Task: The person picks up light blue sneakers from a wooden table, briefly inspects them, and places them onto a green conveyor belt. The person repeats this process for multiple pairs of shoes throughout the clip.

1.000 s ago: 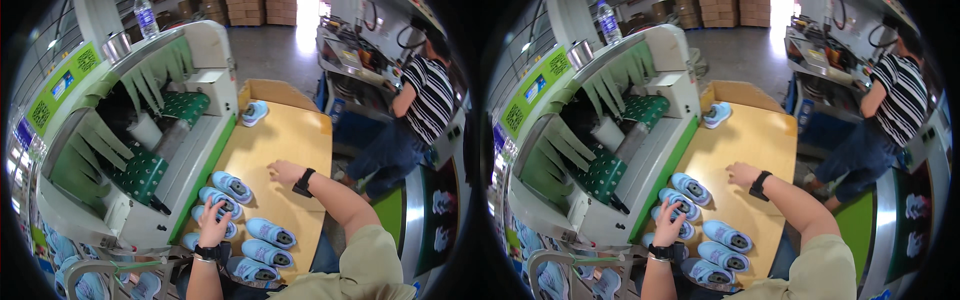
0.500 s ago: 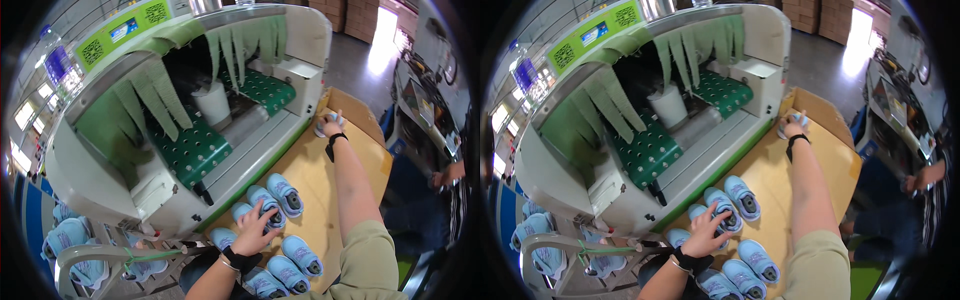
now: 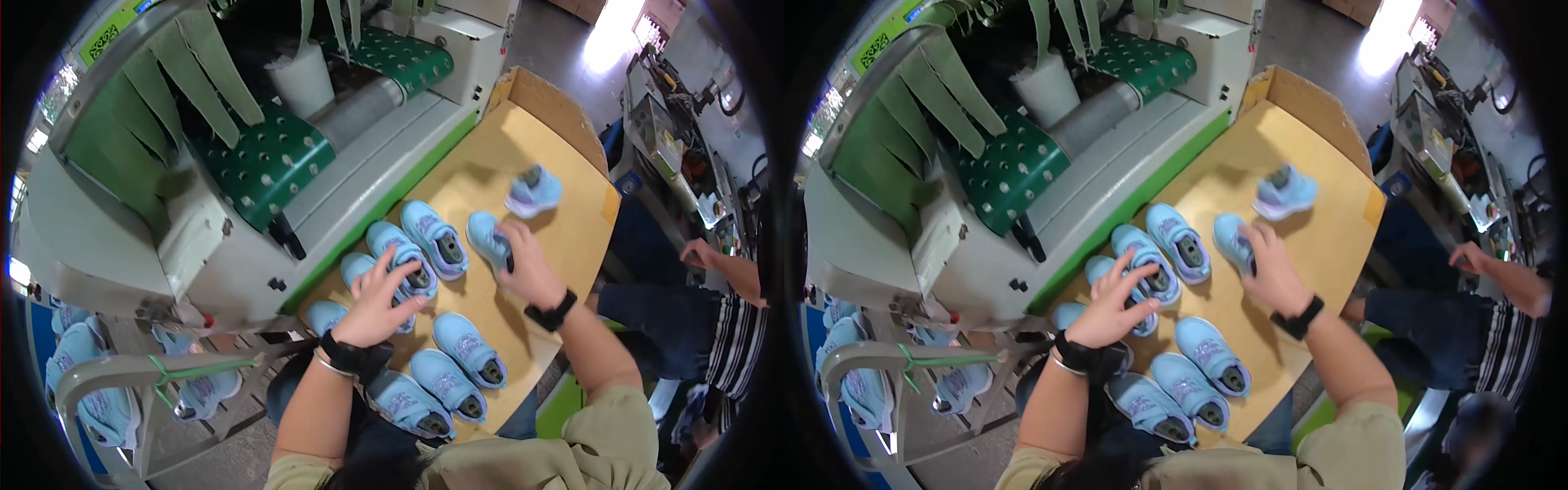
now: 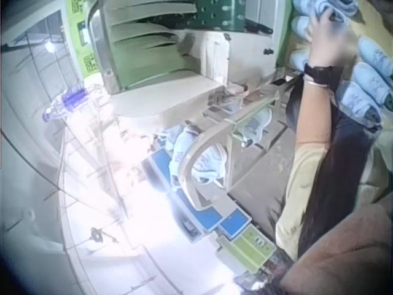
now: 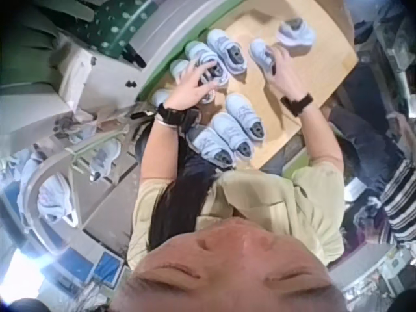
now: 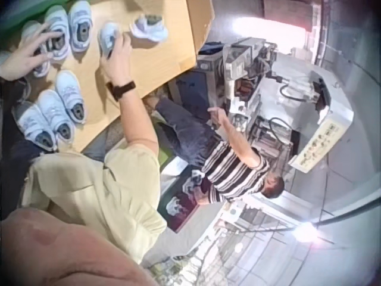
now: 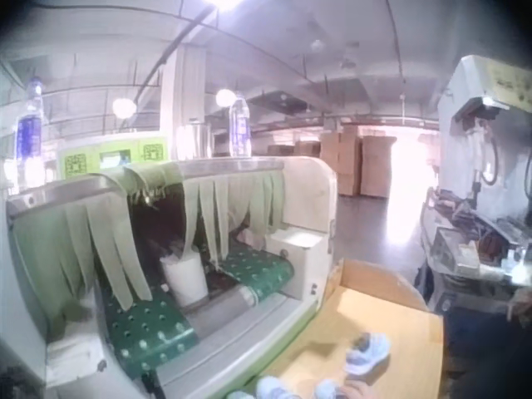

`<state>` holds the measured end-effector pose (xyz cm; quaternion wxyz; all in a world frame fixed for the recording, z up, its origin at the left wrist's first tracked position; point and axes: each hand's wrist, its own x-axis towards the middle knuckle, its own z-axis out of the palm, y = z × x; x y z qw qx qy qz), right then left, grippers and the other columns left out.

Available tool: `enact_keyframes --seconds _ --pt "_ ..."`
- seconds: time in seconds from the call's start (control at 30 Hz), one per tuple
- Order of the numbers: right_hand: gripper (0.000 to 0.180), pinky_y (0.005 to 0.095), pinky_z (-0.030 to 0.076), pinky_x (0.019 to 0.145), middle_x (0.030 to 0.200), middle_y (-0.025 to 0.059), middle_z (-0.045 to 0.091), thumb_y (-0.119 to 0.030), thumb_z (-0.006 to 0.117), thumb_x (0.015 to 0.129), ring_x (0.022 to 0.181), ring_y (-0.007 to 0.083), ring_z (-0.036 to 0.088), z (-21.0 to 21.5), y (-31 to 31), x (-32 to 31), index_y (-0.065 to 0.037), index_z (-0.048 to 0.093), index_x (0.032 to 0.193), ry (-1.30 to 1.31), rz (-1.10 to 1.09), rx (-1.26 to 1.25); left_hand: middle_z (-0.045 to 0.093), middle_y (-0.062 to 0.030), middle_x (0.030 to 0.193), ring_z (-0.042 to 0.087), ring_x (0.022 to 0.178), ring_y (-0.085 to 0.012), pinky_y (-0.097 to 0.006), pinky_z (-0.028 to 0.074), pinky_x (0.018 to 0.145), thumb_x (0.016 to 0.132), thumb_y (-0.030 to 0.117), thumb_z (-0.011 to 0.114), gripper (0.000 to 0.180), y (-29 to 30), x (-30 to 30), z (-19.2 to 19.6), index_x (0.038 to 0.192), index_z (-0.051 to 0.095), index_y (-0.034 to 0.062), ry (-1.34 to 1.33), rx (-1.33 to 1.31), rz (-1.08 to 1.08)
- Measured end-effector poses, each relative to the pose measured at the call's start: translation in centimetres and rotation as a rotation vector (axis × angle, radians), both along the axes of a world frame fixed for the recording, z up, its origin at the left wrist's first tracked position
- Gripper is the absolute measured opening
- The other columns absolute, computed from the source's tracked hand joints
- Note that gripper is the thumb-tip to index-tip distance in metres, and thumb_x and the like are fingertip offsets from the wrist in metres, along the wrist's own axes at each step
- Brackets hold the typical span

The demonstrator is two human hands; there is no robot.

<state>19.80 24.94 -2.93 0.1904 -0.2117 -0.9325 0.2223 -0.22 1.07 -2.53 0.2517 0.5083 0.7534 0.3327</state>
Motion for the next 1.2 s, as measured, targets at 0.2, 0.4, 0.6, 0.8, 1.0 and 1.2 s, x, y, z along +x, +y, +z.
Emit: enact_keyframes --seconds 0.2,0.4,0.6,0.8,1.0,1.2 --pt "0.050 0.0437 0.041 0.102 0.125 0.0209 0.055 -0.003 0.069 0.073 0.116 0.0396 0.051 2.7 -7.2 7.0 -0.005 0.054 0.121 -0.114 0.195 -0.304 0.026 -0.0196 0.156 0.029 0.140 -0.0418 -0.051 0.019 0.114 0.088 0.043 0.066 0.054 -0.6 0.0 -0.1 0.137 0.052 0.0238 0.036 -0.017 0.028" --pt "0.059 0.0400 0.038 0.107 0.132 0.0199 0.054 -0.021 0.075 0.083 0.126 0.0349 0.050 5.2 -1.2 2.7 -0.003 0.050 0.133 -0.220 0.059 -0.225 0.028 -0.0207 0.155 0.030 0.139 -0.0416 -0.052 0.015 0.113 0.088 0.048 0.063 0.055 -0.6 -0.3 -1.1 0.137 0.054 0.0241 0.001 0.050 0.034" --pt "0.078 0.0397 0.038 0.109 0.139 0.0195 0.050 -0.027 0.083 0.073 0.132 0.0337 0.045 1.5 9.1 -8.6 -0.002 0.045 0.135 -0.057 -0.094 -0.211 0.030 -0.0201 0.155 0.033 0.138 -0.0402 -0.051 0.019 0.113 0.089 0.048 0.064 0.054 -0.5 -0.2 -1.1 0.136 0.053 0.0240 0.018 0.065 0.014" --pt "0.073 0.0400 0.048 0.093 0.113 0.0177 0.065 -0.020 0.089 0.061 0.109 0.0337 0.062 -3.7 9.2 -10.2 -0.006 0.052 0.122 -0.124 -0.067 -0.253 0.026 -0.0196 0.156 0.027 0.143 -0.0360 -0.059 0.011 0.112 0.088 0.050 0.062 0.056 -0.9 -0.3 -1.7 0.137 0.052 0.0249 -0.102 0.067 0.011" --pt "0.064 0.0374 0.049 0.090 0.109 0.0164 0.066 -0.007 0.087 0.060 0.106 0.0302 0.063 -1.4 8.7 2.9 -0.004 0.056 0.116 -0.248 -0.071 -0.277 0.024 -0.0219 0.157 0.025 0.144 -0.0411 -0.052 0.015 0.115 0.090 0.050 0.061 0.054 -0.6 -0.7 -1.7 0.138 0.051 0.0254 -0.127 0.071 -0.026" --pt "0.055 0.0552 0.036 0.105 0.136 0.0191 0.052 -0.017 0.075 0.079 0.130 0.0387 0.043 5.1 6.5 12.8 -0.011 0.055 0.130 -0.406 -0.224 0.481 0.025 -0.0222 0.157 0.025 0.144 -0.0414 -0.050 0.017 0.116 0.090 0.049 0.062 0.056 -1.1 -0.8 -0.9 0.139 0.052 0.0245 -0.120 0.054 -0.003"
